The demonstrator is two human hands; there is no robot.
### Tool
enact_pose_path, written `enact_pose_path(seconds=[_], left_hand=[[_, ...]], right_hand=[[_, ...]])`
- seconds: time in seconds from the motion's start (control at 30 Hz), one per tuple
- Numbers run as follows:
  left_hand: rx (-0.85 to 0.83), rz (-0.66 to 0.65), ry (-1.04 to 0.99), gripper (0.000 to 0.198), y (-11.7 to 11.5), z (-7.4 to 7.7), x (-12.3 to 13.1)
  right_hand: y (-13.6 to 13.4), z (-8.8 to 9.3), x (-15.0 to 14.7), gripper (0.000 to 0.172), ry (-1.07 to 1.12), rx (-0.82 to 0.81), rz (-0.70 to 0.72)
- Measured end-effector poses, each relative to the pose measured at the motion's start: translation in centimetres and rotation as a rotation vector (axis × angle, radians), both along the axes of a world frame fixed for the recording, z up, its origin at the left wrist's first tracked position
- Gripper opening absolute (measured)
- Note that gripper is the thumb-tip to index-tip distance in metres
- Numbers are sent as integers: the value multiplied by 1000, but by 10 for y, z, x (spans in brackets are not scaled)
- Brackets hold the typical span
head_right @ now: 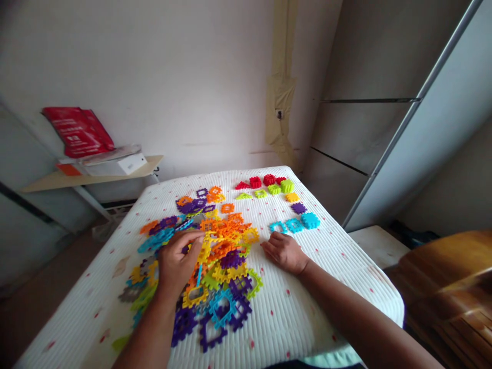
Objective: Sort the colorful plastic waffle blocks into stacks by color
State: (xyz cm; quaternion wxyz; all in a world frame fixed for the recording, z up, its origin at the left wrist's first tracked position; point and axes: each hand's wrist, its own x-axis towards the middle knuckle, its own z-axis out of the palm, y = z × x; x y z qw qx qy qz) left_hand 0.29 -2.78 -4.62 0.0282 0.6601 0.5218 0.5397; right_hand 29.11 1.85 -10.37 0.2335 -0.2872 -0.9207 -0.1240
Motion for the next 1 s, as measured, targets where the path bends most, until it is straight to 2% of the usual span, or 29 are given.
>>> enact_pose_path(seconds=[0.13,0.23,0.33,0.4,0.5,0.57,0.67,0.73,0.83,1.0], left_hand=[[-46,195,-396,20,3,1,-20],[-1,232,-713,23,3,9,-41],[-3,205,-838,21,0,18,-62],[-87,184,-761,25,0,24,-74],[-272,212,-335,33,14,32,-89],[-385,232,-58,32,33,36,-97],[-517,243,118,20,75,38,-104],[-619,255,216,17,104,35,-107],[-761,263,347,28,140,23,-109],[-908,338,486,34,174,-2,-110]], right_hand=[[0,1,0,29,-11,43,6],[-1,2,-1,30,-8,47,-2],[-2,3,-2,30,2,32,1],[-2,3,-3,29,9,29,12],[-1,3,-3,27,37,34,26],[0,2,-3,26,49,34,29],[0,2,-4,27,53,30,31],[-1,2,-4,26,58,25,28],[-2,4,-5,27,65,7,24],[-1,3,-5,29,83,-14,17]])
